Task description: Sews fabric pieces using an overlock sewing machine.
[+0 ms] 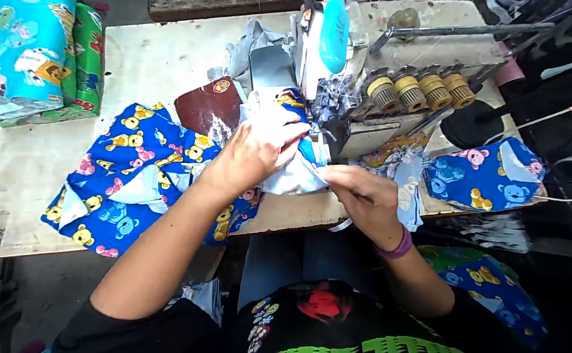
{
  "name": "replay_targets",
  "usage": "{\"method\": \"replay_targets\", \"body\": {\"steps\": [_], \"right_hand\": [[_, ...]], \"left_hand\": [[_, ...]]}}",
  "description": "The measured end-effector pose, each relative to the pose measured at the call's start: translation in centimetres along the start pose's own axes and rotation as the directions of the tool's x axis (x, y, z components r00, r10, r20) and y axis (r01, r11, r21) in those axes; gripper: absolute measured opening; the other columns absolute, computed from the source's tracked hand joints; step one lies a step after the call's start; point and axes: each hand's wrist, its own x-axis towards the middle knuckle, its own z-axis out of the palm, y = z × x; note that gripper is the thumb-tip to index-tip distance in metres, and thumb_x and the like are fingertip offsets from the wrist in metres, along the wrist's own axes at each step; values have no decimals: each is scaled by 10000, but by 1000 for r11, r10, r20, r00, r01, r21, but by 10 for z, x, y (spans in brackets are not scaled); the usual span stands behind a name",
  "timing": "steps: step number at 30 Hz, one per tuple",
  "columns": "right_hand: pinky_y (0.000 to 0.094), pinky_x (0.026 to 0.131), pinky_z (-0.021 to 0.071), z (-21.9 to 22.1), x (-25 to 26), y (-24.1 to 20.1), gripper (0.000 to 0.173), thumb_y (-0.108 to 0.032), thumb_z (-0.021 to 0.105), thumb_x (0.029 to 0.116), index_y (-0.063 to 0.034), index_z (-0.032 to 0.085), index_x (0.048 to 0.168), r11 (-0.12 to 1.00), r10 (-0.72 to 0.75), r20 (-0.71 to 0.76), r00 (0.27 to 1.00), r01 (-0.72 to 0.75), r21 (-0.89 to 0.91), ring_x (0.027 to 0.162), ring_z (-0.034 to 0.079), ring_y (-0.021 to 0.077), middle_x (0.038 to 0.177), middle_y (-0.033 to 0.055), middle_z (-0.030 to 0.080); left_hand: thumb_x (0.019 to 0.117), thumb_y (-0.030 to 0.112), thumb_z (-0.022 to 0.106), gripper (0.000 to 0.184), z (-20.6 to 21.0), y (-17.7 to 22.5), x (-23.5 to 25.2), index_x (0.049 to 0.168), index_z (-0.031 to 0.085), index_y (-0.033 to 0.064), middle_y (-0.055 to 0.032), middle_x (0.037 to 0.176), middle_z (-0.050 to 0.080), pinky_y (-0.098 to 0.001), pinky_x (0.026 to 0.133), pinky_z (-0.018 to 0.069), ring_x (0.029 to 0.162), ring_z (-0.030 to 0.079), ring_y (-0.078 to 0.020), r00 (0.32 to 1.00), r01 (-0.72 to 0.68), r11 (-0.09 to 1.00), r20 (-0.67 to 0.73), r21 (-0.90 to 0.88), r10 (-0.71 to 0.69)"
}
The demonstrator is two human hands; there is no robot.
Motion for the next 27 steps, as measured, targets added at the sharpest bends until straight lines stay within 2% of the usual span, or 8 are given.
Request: {"method": "replay_targets", "body": {"steps": [11,14,17,19,21,24,25,27], "right_hand": [[160,716,581,4,-1,2,97,-31,673,964,-40,755,1015,998,66,-32,997,-65,15,857,712,35,1051,60,762],[134,699,562,8,4,-6,92,-11,672,947,-8,752,991,991,83,-53,995,-88,-100,826,702,18,1001,77,763],[264,691,564,22,28,-28,149,-7,661,941,-3,768,1044,865,54,34,998,-30,-500,805,720,163,950,130,757],[413,513,516,39,46,-37,188,16,650,921,5,761,1072,730,78,102,992,13,-683,662,701,297,930,178,741],[460,450,471,51,57,-39,205,23,623,938,21,731,1113,694,110,140,984,25,-719,599,660,346,980,213,708],[377,593,553,46,50,-40,256,-76,585,1025,24,693,1235,830,-7,132,991,79,-552,762,704,276,1116,197,711],[356,625,567,41,42,-41,300,-148,549,1054,40,661,1259,879,-31,115,993,82,-470,772,704,242,1057,181,723],[339,514,510,29,27,-43,493,-429,397,1104,20,541,1247,881,75,106,991,-16,-472,613,624,177,807,92,647]], "left_hand": [[1016,247,500,347,7,-3,2,1131,786,86,-155,1228,719,-438,1043,469,1211,624,-371,995,94,993,10,66,-95],[1017,230,472,358,12,-9,5,1139,777,88,-145,1250,712,-477,1062,453,1235,609,-391,992,122,988,11,99,-123],[1022,218,430,385,12,-25,16,1193,738,62,-158,1306,678,-537,1074,433,1283,570,-419,976,194,971,68,136,-205],[1039,214,440,381,6,-30,27,1247,701,31,-177,1345,641,-537,1074,436,1336,516,-426,941,295,947,133,127,-311],[1053,216,430,393,4,-28,32,1309,651,16,-183,1379,603,-534,1066,445,1377,474,-410,884,416,903,185,106,-429],[1059,187,448,440,2,-18,21,1433,548,-21,-244,1449,540,-561,1123,395,1407,446,-432,836,540,841,128,-24,-534],[1066,194,446,466,1,-12,12,1476,507,-18,-252,1493,505,-562,1154,366,1430,427,-432,825,564,823,92,-71,-558],[1050,196,471,496,1,-1,-9,1489,487,-34,-279,1508,482,-570,1172,328,1433,419,-448,824,561,819,-16,-120,-567]]}}
